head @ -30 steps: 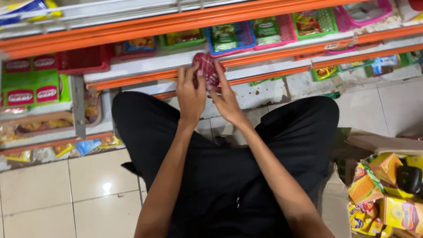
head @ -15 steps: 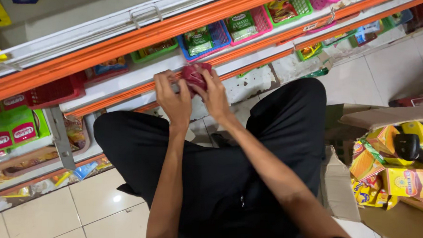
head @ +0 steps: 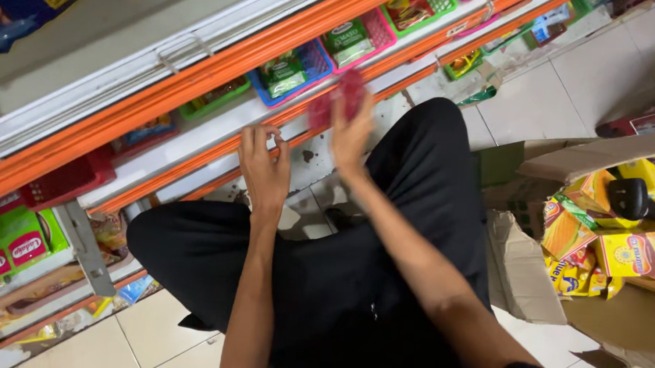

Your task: The person wipes down the supermarket shelves using a cloth, moving items aside and cleaning the shelf surface.

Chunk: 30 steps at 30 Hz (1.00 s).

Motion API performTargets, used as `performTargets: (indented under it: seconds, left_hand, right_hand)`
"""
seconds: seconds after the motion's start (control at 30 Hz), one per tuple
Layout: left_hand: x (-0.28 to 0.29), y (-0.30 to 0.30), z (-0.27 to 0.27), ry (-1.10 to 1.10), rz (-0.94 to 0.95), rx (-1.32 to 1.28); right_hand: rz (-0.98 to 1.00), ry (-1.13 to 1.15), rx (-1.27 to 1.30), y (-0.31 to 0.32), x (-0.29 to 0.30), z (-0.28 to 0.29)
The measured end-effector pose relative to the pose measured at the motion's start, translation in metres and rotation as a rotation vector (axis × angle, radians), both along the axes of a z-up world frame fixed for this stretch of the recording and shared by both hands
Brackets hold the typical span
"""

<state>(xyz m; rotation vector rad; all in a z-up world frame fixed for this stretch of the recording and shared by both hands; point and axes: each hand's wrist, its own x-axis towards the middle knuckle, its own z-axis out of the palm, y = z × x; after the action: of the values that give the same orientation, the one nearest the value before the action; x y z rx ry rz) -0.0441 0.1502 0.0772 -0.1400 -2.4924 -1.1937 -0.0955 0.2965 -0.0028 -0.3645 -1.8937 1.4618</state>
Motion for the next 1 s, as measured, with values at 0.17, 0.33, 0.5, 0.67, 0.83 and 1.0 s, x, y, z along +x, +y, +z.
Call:
performTargets:
  seconds: [0.17,0.33,0.5,0.67,0.83,1.0]
  left_hand:
    - [0.001,0.005,-0.01,0.157,-0.048,-0.036]
    - [0.011,-0.003,-0.012,0.139,0.072,-0.102]
    - [0.018,-0.006,-0.009,0.169,0.002,-0.158]
    - [0.028,-0.011,-0.009,0.183,-0.022,-0.275]
    - [0.027,-0.01,-0.015,0.162,-0.022,-0.423]
    - [0.027,-0.008,-0.029,0.095,0.011,-0.402]
  right_hand:
    - [0.382,-0.19,-0.185,-0.067,0.038,0.024]
    - [0.218,-0.083,-0.226,-0.031,0.012,-0.004]
    - [-0.155,0.028,0.126,0.101,-0.044,-0.045]
    - [-0.103,0.037,-0.093,0.195,-0.074,-0.053]
    - [0.108,0.039,0.109,0.122,-0.061,-0.047]
    - [0.392,-0.019,0.031,-0.018,0.014,0.01]
